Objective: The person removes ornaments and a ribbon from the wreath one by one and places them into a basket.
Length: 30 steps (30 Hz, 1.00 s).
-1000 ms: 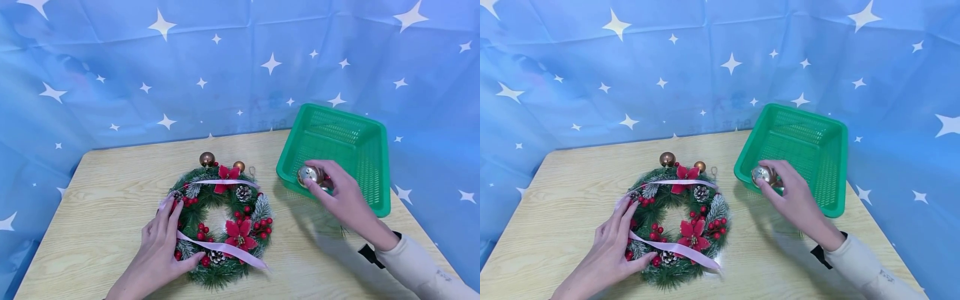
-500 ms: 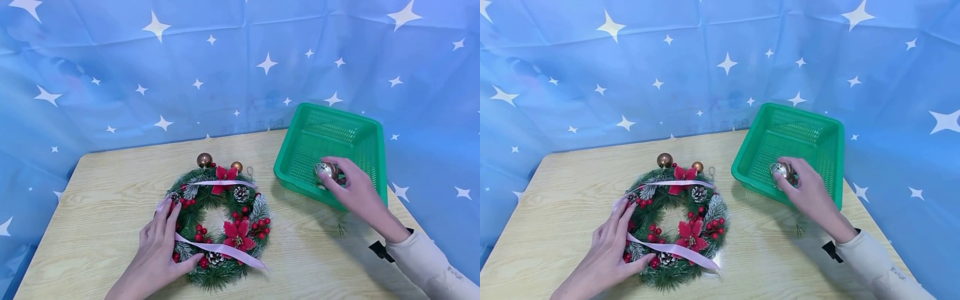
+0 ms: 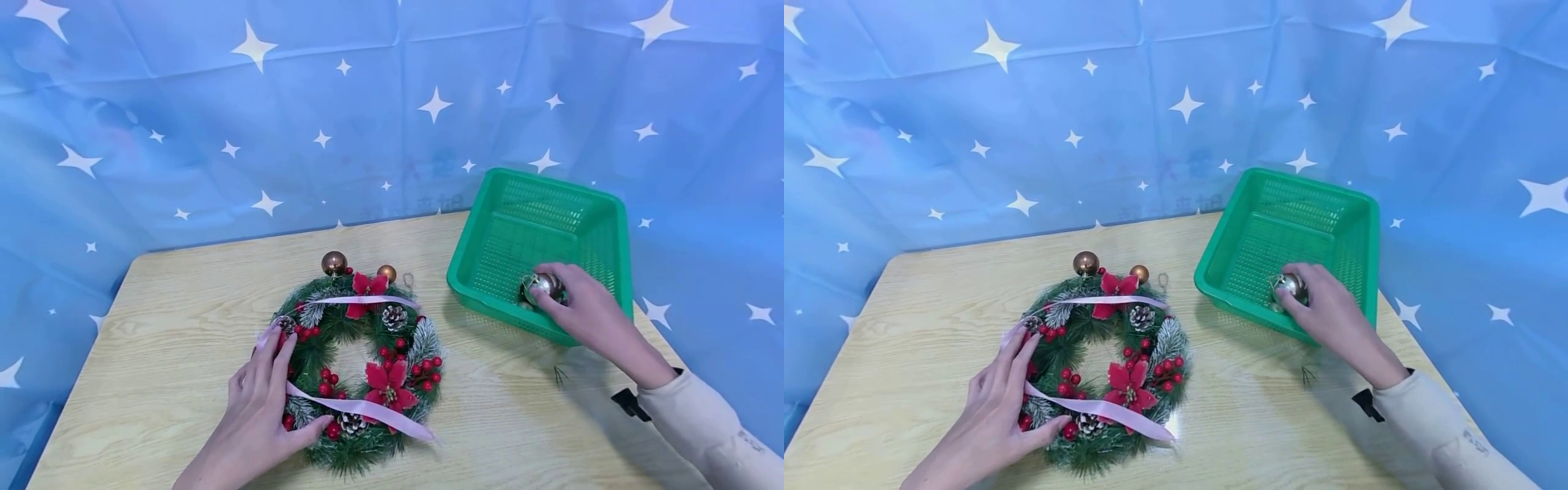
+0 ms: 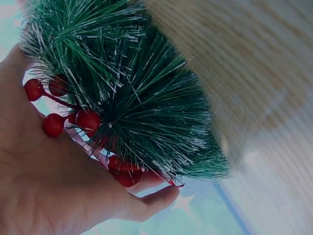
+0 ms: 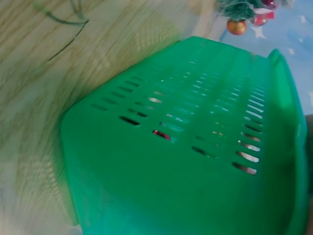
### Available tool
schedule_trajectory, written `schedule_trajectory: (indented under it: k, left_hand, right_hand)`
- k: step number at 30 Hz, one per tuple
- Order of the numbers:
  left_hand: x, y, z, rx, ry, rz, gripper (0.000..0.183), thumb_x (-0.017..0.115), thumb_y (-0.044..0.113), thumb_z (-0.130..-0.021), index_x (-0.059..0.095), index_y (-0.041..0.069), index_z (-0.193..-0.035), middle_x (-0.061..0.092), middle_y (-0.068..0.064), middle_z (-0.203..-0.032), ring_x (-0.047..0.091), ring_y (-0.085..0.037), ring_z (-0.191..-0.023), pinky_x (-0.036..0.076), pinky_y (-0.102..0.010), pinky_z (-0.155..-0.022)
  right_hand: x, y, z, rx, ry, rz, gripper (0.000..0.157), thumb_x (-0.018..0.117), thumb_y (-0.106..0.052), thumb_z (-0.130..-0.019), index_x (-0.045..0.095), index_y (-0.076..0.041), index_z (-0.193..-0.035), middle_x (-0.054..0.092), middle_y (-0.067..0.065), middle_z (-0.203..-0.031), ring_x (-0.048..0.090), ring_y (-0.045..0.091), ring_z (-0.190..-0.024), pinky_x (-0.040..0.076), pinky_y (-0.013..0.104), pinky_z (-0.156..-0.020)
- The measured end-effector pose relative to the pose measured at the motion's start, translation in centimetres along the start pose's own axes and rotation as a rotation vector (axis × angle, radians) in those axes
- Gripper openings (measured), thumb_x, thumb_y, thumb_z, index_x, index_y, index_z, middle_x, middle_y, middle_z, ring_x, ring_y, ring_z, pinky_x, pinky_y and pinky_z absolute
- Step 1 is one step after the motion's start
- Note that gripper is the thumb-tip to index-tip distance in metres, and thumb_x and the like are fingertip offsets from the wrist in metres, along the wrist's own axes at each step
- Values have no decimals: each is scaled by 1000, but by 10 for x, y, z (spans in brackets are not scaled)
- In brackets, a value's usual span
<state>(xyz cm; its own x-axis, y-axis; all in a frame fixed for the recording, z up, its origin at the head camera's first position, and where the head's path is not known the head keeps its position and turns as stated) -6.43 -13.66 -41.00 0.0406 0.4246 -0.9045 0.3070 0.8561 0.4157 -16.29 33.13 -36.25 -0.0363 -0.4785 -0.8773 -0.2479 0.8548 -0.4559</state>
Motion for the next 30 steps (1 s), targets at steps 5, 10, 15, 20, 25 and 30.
schedule_trajectory:
  k: [5,10,15,20,25,30]
  left_hand:
    - [-1,1,0,4,5,-7,129,81,71,-87,11,10,-176,4,-17,-180,12,-45,-161,25,-76,-107]
    - [0,1,1,1,-1,-7,130,81,71,-86,10,9,-176,4,-18,-180,12,-46,-161,25,-77,-107]
    - [-1,1,1,2,1,-5,129,81,71,-87,10,9,-175,4,-18,-180,11,-45,-161,24,-76,-107]
    - [-1,1,1,6,7,-3,128,80,70,-88,10,10,-176,3,-17,-180,10,-45,-162,23,-75,-108]
    - [-1,1,1,7,11,-8,128,80,71,-88,10,10,-176,4,-17,-180,11,-44,-162,24,-75,-109]
    - [-1,2,2,-6,4,4,128,81,70,-88,10,10,-176,4,-17,-180,11,-45,-162,23,-77,-109]
  right_hand:
    - [3,3,0,21,-36,21,45,68,-23,-111,61,4,-146,62,33,-137,64,45,-110,52,54,-74]
    - [5,9,-3,16,-77,27,45,68,-22,-111,61,7,-145,63,34,-136,63,50,-116,52,59,-79]
    - [6,18,-7,33,-147,10,46,67,-21,-111,59,10,-145,63,34,-134,61,51,-119,51,62,-84]
    - [8,24,-9,46,-210,8,47,66,-23,-112,59,11,-144,64,33,-134,61,53,-121,51,66,-89]
    - [10,27,-12,57,-267,32,46,66,-25,-112,60,9,-143,67,30,-131,62,52,-121,51,68,-92]
    - [12,30,-15,58,-300,43,44,68,-23,-110,62,10,-140,69,27,-126,65,48,-115,52,66,-90]
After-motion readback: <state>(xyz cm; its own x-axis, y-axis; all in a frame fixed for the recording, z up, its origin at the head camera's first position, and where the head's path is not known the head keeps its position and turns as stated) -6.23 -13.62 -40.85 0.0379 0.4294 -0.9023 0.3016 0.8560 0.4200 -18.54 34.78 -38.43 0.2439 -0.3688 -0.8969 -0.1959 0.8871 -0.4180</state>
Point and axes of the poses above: each hand's wrist, its own z-axis away from the middle knuckle, its own x-axis out of the palm, y = z × x, the point moved 7 cm from there along -z, towards the middle knuckle
